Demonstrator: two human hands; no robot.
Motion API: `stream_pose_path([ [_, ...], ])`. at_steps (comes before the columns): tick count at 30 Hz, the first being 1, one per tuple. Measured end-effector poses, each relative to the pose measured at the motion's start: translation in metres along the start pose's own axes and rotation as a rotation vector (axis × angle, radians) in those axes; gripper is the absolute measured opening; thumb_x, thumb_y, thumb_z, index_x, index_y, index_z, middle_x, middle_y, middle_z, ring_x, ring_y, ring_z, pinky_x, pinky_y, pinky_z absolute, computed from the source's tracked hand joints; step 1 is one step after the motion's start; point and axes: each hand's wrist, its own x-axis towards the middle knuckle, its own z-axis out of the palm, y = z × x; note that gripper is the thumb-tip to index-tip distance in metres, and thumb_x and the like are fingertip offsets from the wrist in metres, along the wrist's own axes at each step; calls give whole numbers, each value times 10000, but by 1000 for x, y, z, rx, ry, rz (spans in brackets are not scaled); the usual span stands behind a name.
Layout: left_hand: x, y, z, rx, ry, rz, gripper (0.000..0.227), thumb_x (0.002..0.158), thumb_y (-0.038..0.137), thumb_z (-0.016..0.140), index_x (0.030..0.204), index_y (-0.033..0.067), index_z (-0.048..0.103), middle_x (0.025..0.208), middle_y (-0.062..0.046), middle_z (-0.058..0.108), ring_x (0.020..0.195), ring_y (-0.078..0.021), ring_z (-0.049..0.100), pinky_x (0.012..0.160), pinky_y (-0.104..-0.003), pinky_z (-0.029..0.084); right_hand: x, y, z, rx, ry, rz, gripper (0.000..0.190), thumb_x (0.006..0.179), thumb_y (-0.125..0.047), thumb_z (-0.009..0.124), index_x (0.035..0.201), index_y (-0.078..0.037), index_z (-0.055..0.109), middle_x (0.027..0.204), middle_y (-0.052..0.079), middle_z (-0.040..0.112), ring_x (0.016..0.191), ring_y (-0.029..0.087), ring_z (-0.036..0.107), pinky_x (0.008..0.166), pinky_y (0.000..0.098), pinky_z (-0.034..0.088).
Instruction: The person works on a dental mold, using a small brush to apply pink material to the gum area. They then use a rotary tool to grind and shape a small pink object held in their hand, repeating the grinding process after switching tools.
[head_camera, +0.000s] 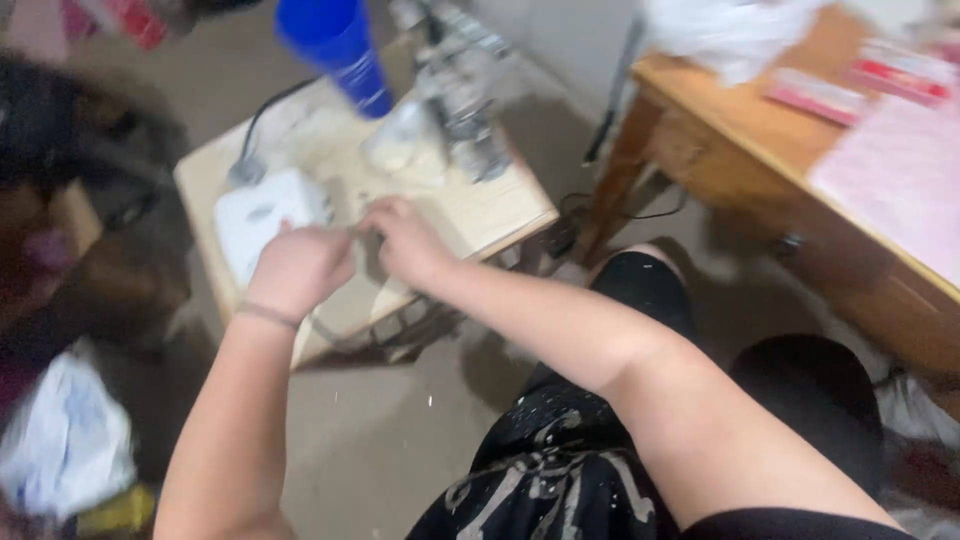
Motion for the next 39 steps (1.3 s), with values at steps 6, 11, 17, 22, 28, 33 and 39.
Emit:
stream_pose_path([
  [6,6,19,6,-66,113,-237,284,1003,335,573,944,90,704,772,-145,715,849,-383,746,886,-519,595,-78,-53,-153,-164,96,-348,391,794,101,493,1097,-80,662,1261,171,602,1254,396,610,1057,486,520],
  [11,40,141,-55,-169,293,-14,371,1087,306,507,790,84,527,678,-216,587,704,-470,587,660,-550,433,-202,-91,-318,-514,357,-322,306,850,-15,564,1107,-110,702,1256,160,659,1158,343,665,960,435,564],
  [17,93,324,-135,-324,550,576,388,1083,204,583,726,77,497,709,-126,555,686,-332,539,666,-449,420,-380,-125,-458,-879,744,-142,171,952,14,592,1098,45,677,1049,217,680,955,388,633,890,467,514],
  [22,147,462,-158,-460,505,842,144,1051,110,561,965,13,623,913,-156,646,848,-364,588,830,-472,462,-493,-110,-528,-1230,968,221,133,1008,-20,697,1134,4,733,1029,163,709,915,341,657,817,438,508],
  [28,210,545,-131,-409,317,672,186,941,392,730,886,215,748,892,-20,633,999,-323,566,824,-500,330,-539,-97,-556,-1217,726,741,179,984,-259,739,1054,-96,759,1045,102,760,998,369,637,835,487,517],
  [33,226,558,-132,-402,205,593,166,922,438,763,945,292,837,913,62,734,1017,-268,572,874,-442,301,-554,-83,-563,-1117,746,754,70,952,-148,714,1021,-159,717,999,61,732,995,335,669,836,470,522],
  [39,228,557,-141,-342,332,687,190,923,448,773,964,283,857,908,72,757,926,-265,535,815,-448,268,-545,-107,-564,-928,865,521,313,1039,60,573,1246,-40,785,1123,150,746,1049,336,668,905,466,519],
])
